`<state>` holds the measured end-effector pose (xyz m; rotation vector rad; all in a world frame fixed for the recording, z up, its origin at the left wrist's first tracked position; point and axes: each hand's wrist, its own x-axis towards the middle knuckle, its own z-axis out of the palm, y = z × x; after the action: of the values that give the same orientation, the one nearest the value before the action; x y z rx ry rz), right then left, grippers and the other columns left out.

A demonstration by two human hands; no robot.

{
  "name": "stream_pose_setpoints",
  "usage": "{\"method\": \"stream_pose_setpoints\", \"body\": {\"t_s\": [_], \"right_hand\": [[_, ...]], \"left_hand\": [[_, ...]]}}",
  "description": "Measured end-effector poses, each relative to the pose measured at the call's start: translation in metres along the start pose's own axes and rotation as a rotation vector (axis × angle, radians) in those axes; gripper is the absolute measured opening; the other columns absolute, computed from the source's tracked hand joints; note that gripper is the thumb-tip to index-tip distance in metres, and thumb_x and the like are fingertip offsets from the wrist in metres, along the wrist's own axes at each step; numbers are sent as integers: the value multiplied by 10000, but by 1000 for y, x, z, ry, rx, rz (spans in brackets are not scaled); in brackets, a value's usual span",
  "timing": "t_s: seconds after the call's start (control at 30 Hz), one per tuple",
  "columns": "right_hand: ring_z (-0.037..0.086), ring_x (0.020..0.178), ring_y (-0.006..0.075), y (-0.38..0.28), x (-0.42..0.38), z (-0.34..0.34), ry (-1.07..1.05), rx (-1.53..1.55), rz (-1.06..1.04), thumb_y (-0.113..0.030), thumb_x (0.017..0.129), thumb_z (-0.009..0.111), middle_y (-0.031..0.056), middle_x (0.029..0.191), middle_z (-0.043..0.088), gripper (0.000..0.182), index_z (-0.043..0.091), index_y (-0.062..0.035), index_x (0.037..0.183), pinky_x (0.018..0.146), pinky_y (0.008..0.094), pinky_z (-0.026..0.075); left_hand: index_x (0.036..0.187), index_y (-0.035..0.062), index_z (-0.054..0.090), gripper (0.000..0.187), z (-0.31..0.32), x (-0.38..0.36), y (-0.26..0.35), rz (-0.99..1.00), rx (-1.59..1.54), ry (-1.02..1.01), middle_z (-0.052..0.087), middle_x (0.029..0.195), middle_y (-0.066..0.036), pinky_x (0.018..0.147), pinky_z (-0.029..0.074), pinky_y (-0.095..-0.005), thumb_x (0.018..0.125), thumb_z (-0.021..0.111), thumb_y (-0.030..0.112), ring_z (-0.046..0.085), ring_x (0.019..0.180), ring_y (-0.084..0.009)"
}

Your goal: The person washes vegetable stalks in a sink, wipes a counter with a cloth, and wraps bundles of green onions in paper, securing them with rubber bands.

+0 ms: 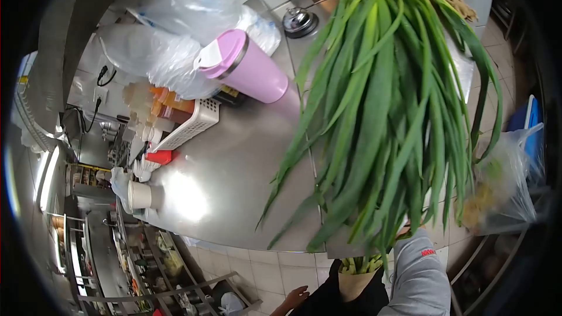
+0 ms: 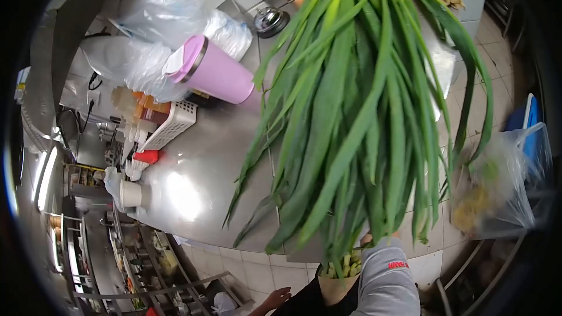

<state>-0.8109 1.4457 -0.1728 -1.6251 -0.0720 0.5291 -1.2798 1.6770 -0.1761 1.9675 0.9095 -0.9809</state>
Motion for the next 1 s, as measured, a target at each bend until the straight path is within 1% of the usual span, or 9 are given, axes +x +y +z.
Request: {"method": "stream_pose_setpoints", "body": {"t_s": [0.27,0.4,0.67,0.73,0.8,0.87,0.93,0.97,1.0], "right_hand": [[559,921,192,29,-68,-21,137,678,235,-149,877,457,106,1166,546,331,454,-54,1195,734,313,448],[554,928,191,29,-78,-25,180,828,251,-146,880,447,100,1182,536,358,429,-65,1228,733,310,444],[542,942,190,28,-107,-28,231,989,267,-139,886,428,87,1215,516,416,379,-85,1295,732,302,437],[539,945,190,20,-101,-27,243,985,239,-137,887,423,83,1223,511,431,366,-90,1312,732,301,435],[528,967,200,17,-91,-31,260,896,206,-163,894,426,94,1231,497,433,368,-74,1314,765,309,428],[509,1007,219,34,-14,-48,307,509,12,-218,905,436,120,1241,476,438,383,-38,1301,833,329,418],[490,1047,239,52,-3,-63,400,155,-151,-272,916,447,145,1250,454,462,399,-2,1289,901,349,407],[421,765,147,34,-42,-65,410,119,-84,-300,929,418,48,902,427,351,508,-24,1127,673,289,350],[351,484,56,11,-87,-67,420,82,-23,-327,942,389,-49,553,401,363,616,-46,966,445,229,294]], "left_hand": [[1215,20,496,471,-16,13,8,59,-84,35,587,1121,-176,877,446,-351,840,568,296,571,1038,-286],[1193,14,505,409,-24,24,22,144,-95,92,626,1022,-158,857,455,-313,867,561,254,596,991,-233],[1178,7,517,380,-14,21,45,165,-131,53,605,1072,-164,856,454,-319,874,554,231,587,1003,-220],[1123,0,548,323,-13,15,66,263,-50,129,627,1009,-152,834,462,-312,884,540,217,604,947,-211],[1042,0,587,266,-9,6,95,253,-223,94,640,953,-129,776,477,-313,870,561,201,619,887,-228],[1004,4,598,230,-8,-19,147,219,-465,-87,627,819,-67,655,470,-260,887,537,192,602,741,-148],[979,9,611,229,5,-41,181,264,-566,-279,583,728,-19,559,424,-213,902,502,195,549,637,-85],[971,8,615,240,17,-47,187,264,-583,-357,583,719,-18,535,406,-203,906,488,200,546,622,-79],[962,6,619,252,30,-53,193,270,-603,-434,582,710,-18,512,387,-192,910,474,205,543,606,-73]]}}
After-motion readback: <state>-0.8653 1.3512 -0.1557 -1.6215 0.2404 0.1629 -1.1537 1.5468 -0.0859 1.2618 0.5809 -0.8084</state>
